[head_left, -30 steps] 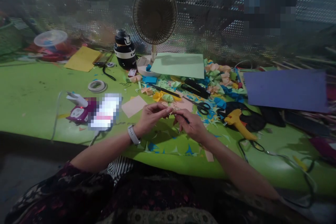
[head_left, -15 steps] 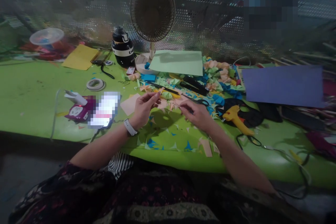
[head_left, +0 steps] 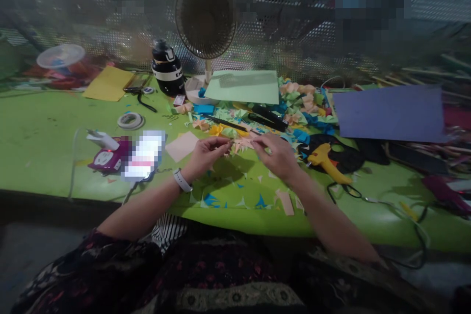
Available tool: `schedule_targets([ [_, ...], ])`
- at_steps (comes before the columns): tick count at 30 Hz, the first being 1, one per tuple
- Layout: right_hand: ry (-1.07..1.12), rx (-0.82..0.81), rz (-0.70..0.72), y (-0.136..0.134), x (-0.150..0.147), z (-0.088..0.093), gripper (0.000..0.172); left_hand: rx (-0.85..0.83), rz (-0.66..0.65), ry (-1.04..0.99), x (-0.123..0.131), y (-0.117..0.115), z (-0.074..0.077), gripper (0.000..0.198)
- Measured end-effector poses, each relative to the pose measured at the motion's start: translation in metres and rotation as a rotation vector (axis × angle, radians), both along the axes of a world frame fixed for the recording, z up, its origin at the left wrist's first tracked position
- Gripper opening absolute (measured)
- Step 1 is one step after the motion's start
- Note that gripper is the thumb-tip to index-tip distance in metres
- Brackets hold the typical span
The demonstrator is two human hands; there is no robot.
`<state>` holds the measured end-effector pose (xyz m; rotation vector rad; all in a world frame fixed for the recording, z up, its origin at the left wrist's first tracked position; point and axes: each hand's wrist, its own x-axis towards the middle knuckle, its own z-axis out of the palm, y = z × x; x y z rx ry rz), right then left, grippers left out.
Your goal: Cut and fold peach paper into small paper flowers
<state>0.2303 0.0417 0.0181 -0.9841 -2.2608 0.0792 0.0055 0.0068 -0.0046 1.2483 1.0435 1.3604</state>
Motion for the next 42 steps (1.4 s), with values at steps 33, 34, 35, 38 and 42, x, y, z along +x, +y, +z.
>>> schedule_targets([
  [33,-0.206,-0.100,0.271,-0.010,-0.006,-0.003,0.028,0.305,-0.165,0.583,-0.005,-0.005,0.010,0.014],
  [34,-0.210,-0.115,0.262,-0.011,-0.006,-0.002,0.027,0.302,-0.171,0.584,-0.005,-0.005,0.010,0.013],
  [35,-0.213,-0.124,0.255,-0.012,-0.006,-0.001,0.026,0.304,-0.178,0.586,-0.005,-0.006,0.010,0.013],
  [38,-0.234,-0.138,0.249,-0.014,-0.007,0.000,0.024,0.312,-0.201,0.599,-0.005,-0.006,0.010,0.012],
  [42,-0.289,-0.191,0.260,-0.011,-0.006,0.000,0.024,0.252,-0.248,0.592,-0.005,-0.006,0.010,0.017],
])
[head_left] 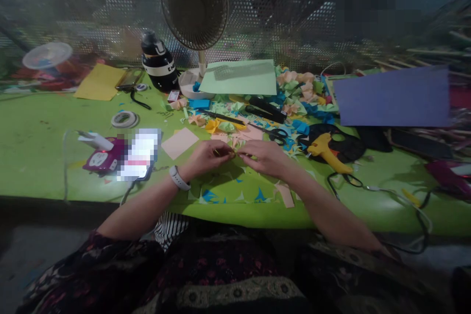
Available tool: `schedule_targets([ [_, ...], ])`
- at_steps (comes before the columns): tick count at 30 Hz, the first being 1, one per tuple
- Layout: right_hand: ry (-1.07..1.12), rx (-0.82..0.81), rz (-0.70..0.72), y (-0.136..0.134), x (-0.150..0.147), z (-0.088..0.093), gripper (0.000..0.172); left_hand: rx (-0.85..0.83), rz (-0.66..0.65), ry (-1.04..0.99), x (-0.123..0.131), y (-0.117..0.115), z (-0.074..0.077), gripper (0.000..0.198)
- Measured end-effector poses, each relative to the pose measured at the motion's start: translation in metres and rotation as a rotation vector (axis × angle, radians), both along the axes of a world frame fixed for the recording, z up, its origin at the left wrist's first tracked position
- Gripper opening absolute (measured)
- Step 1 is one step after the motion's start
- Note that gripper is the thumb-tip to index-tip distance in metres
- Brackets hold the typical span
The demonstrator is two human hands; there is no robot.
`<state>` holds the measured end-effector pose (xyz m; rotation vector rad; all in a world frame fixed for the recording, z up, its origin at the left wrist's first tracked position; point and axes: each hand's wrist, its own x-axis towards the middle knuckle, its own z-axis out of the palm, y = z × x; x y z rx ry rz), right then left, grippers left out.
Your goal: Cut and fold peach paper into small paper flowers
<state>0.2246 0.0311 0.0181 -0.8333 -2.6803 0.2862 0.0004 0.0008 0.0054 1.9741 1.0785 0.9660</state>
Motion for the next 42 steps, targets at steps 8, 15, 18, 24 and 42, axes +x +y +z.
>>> schedule_targets([
  [8,-0.271,-0.149,-0.125,0.012,0.014,0.008,0.024,-0.033,0.287,-0.018,-0.013,0.011,0.001,0.024],
  [15,-0.371,-0.054,-0.343,0.012,0.016,0.024,0.031,0.019,0.225,0.143,-0.015,0.018,-0.009,0.022],
  [18,-0.353,-0.014,-0.474,0.017,0.023,0.029,0.032,0.064,0.171,0.239,-0.012,0.019,-0.009,0.018],
  [24,-0.338,-0.029,-0.536,0.029,0.039,0.027,0.023,0.079,0.121,0.455,0.000,0.019,0.001,0.023],
  [42,-0.300,-0.035,-0.447,0.031,0.034,0.016,0.023,0.054,0.118,0.457,0.009,0.034,0.002,0.017],
])
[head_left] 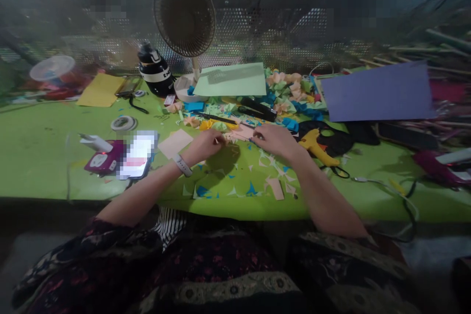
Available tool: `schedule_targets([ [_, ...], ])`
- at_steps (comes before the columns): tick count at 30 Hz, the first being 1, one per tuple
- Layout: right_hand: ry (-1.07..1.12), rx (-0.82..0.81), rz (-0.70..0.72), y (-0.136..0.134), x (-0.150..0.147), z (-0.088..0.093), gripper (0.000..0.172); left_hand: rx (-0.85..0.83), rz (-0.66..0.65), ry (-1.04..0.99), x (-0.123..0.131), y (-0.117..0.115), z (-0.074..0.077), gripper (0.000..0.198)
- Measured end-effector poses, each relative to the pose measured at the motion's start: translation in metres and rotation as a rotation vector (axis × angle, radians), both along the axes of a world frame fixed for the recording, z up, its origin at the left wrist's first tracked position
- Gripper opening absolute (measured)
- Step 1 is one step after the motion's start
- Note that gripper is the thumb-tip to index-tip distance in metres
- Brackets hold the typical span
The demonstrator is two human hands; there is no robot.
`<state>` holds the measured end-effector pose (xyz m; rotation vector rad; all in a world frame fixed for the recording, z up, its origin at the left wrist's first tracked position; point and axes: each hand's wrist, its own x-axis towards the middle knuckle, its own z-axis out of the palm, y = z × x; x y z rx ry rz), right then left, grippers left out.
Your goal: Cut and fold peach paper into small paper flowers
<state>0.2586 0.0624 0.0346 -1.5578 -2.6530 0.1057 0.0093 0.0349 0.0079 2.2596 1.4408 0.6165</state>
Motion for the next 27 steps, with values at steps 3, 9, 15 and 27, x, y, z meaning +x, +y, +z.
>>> schedule_targets([
  [3,0.144,0.041,0.050,-0.003,-0.005,-0.002,0.021,0.002,-0.015,-0.041,-0.003,-0.004,0.010,0.016],
  [9,0.452,0.033,0.292,-0.017,-0.025,-0.006,0.020,0.175,-0.061,0.073,0.001,-0.021,0.025,0.015],
  [15,0.491,-0.006,0.329,-0.020,-0.029,-0.010,0.018,0.337,-0.138,0.329,0.011,-0.028,0.034,0.020],
  [27,0.741,-0.130,0.185,-0.020,-0.030,-0.009,0.021,0.450,-0.194,0.367,0.021,-0.025,0.048,0.020],
])
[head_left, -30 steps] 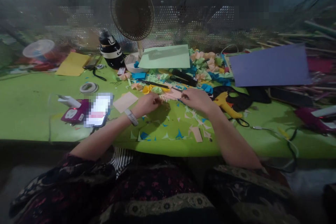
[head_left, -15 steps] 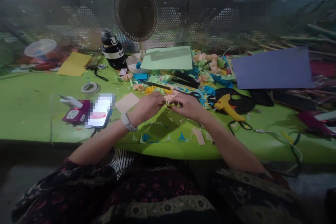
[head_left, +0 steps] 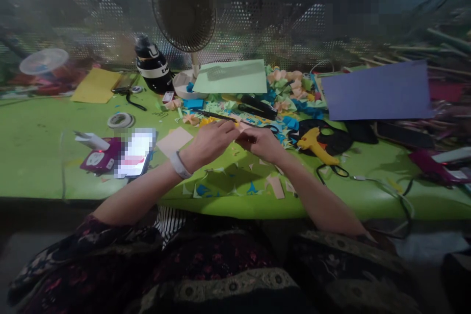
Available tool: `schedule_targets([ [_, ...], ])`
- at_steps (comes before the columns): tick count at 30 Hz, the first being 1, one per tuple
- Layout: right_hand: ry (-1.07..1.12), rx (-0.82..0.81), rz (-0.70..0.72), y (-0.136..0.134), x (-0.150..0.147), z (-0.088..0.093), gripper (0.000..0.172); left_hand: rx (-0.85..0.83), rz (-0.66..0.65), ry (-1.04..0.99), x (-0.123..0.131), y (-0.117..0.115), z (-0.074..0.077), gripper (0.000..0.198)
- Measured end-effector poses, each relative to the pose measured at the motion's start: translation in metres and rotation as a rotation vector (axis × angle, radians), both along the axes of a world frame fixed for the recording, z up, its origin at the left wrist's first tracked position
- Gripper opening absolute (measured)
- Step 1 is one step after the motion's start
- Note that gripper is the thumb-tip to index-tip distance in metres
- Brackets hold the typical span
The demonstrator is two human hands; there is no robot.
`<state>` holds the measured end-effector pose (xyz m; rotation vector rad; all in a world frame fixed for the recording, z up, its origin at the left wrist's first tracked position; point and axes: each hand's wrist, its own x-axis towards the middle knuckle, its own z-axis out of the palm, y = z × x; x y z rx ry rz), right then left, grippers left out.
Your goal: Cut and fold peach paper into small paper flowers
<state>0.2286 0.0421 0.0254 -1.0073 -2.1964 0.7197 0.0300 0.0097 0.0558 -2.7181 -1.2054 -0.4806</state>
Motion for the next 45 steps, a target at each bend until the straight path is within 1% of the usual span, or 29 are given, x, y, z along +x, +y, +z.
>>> schedule_targets([
  [2,0.169,-0.082,-0.062,0.001,-0.001,0.001,0.023,-0.031,0.049,-0.199,0.000,0.000,-0.001,0.021],
  [3,0.268,-0.135,-0.099,0.001,-0.002,0.001,0.025,-0.078,0.074,-0.326,-0.001,0.000,-0.002,0.022],
  [4,0.365,-0.190,-0.135,0.001,-0.003,0.002,0.027,-0.159,0.089,-0.457,-0.001,0.000,-0.003,0.022],
  [6,0.515,-0.277,-0.190,0.001,-0.006,0.003,0.030,-0.424,0.065,-0.684,0.000,0.001,-0.005,0.021],
  [8,0.599,-0.318,-0.215,-0.002,-0.009,0.004,0.031,-0.737,-0.004,-0.838,0.002,0.001,-0.007,0.024],
  [9,0.616,-0.325,-0.217,-0.003,-0.010,0.005,0.031,-0.857,-0.027,-0.901,0.004,0.000,-0.008,0.026],
  [10,0.620,-0.329,-0.214,-0.005,-0.011,0.005,0.030,-0.936,-0.032,-0.960,0.005,0.000,-0.009,0.027],
  [11,0.616,-0.331,-0.208,-0.006,-0.012,0.006,0.030,-0.981,-0.019,-1.017,0.007,0.000,-0.010,0.026],
  [14,0.609,-0.330,-0.196,-0.010,-0.014,0.007,0.029,-1.000,0.063,-1.148,0.010,-0.002,-0.013,0.021],
  [16,0.630,-0.325,-0.189,-0.011,-0.014,0.008,0.027,-0.995,0.092,-1.166,0.010,-0.002,-0.015,0.021],
  [21,0.621,-0.335,-0.172,-0.012,-0.014,0.009,0.024,-0.987,0.078,-1.156,0.006,-0.003,-0.017,0.024],
  [24,0.609,-0.319,-0.182,-0.013,-0.014,0.008,0.023,-1.041,0.102,-1.216,0.004,-0.006,-0.016,0.024],
  [27,0.619,-0.276,-0.163,-0.013,-0.015,0.005,0.024,-1.097,0.137,-1.271,0.001,-0.009,-0.015,0.027],
  [31,0.655,-0.254,-0.126,-0.012,-0.017,0.001,0.022,-1.118,0.135,-1.302,-0.005,-0.011,-0.014,0.030],
  [35,0.645,-0.276,-0.146,-0.012,-0.018,-0.001,0.023,-1.112,0.137,-1.274,-0.010,-0.010,-0.018,0.027],
  [38,0.631,-0.287,-0.157,-0.013,-0.021,-0.002,0.023,-1.114,0.145,-1.265,-0.012,-0.011,-0.022,0.029],
  [42,0.552,-0.252,-0.167,-0.012,-0.020,-0.002,0.024,-1.144,0.129,-1.304,-0.015,-0.012,-0.025,0.027],
  [43,0.502,-0.236,-0.160,-0.010,-0.017,-0.001,0.024,-1.137,0.129,-1.312,-0.017,-0.012,-0.024,0.025],
  [45,0.335,-0.209,-0.131,-0.006,-0.008,0.003,0.024,-1.090,0.154,-1.329,-0.022,-0.010,-0.022,0.020],
])
